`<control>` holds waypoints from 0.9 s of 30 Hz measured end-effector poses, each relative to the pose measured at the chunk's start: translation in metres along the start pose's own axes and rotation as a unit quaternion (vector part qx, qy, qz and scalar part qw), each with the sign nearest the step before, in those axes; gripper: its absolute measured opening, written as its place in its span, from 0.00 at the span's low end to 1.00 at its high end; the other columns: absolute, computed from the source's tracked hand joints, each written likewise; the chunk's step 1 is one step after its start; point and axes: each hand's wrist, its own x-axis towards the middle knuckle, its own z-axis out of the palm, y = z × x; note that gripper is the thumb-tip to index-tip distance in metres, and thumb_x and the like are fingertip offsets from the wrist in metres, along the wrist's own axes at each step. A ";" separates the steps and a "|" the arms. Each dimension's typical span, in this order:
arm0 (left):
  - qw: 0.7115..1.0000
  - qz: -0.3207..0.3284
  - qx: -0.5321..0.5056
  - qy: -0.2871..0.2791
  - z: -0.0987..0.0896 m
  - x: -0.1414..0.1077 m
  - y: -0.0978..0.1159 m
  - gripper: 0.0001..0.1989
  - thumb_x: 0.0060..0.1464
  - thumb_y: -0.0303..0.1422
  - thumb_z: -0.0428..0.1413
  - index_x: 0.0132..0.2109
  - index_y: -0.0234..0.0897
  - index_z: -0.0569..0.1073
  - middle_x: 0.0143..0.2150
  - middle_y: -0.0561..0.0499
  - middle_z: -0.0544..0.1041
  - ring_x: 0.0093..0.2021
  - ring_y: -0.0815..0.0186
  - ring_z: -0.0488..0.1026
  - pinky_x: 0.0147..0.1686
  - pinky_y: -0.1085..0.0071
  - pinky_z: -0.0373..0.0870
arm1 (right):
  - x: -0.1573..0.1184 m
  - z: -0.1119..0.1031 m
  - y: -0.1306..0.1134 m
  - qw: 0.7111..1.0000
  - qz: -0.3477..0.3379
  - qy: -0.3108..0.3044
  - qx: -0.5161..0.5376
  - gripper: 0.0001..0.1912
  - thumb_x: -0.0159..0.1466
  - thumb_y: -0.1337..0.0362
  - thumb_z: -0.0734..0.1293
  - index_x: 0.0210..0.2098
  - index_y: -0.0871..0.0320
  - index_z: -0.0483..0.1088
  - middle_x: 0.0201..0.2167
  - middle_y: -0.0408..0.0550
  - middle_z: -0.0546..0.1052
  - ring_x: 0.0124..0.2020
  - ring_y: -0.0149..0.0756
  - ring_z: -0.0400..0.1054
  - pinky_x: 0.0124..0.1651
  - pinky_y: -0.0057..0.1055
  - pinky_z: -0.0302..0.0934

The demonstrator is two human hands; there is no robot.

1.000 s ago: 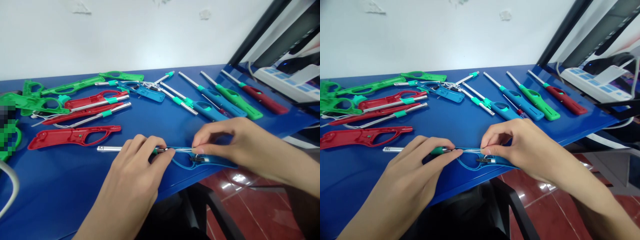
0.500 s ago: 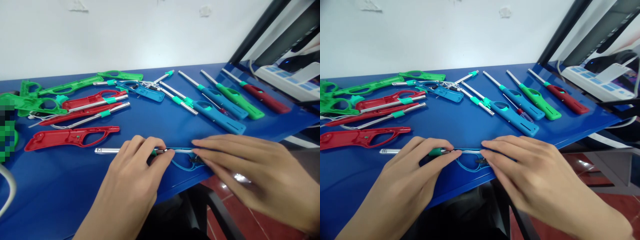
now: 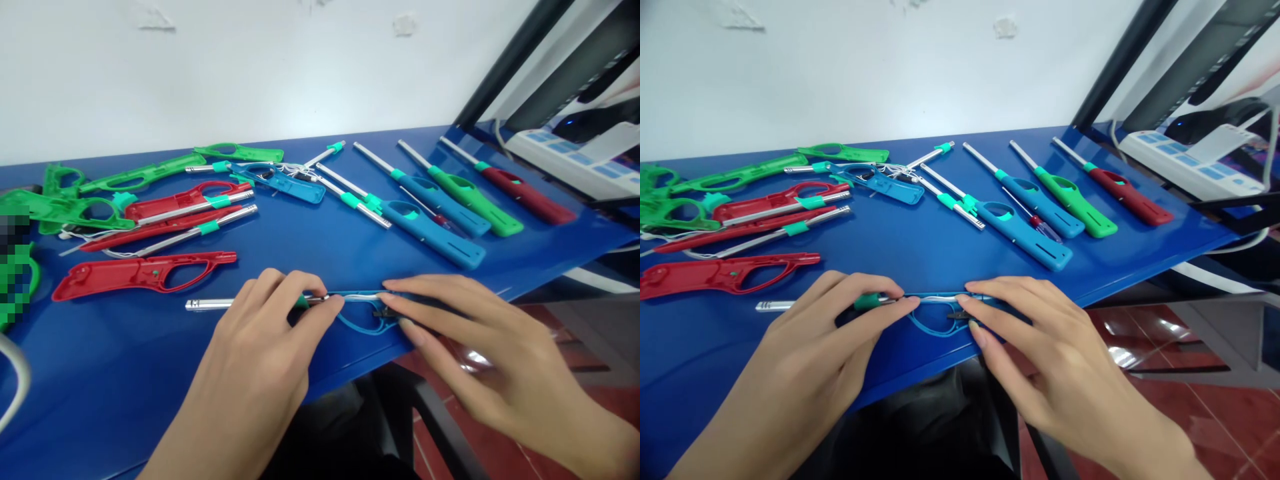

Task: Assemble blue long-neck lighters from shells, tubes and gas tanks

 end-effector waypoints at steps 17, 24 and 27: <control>0.999 0.019 0.042 0.026 0.002 -0.004 -0.005 0.23 0.65 0.12 0.51 0.57 0.40 0.77 0.53 0.47 0.76 0.52 0.59 0.72 0.51 0.61 0.69 | -0.009 0.014 0.010 0.994 0.013 0.085 0.073 0.24 0.74 0.69 0.64 0.68 0.59 0.66 0.62 0.53 0.80 0.63 0.37 0.74 0.67 0.32 0.68; 0.997 0.014 0.071 0.020 0.001 -0.007 -0.006 0.23 0.68 0.15 0.50 0.61 0.41 0.75 0.56 0.47 0.75 0.55 0.59 0.72 0.56 0.60 0.67 | -0.008 0.016 0.005 0.991 0.034 0.102 0.086 0.20 0.73 0.68 0.68 0.63 0.58 0.70 0.60 0.49 0.81 0.63 0.30 0.73 0.70 0.25 0.60; 0.997 0.015 0.078 0.011 0.002 -0.009 -0.007 0.27 0.67 0.15 0.48 0.65 0.41 0.72 0.57 0.46 0.74 0.56 0.57 0.71 0.57 0.58 0.67 | -0.009 0.015 0.006 0.988 0.043 0.107 0.103 0.20 0.74 0.66 0.67 0.64 0.56 0.69 0.63 0.48 0.79 0.66 0.31 0.71 0.71 0.25 0.61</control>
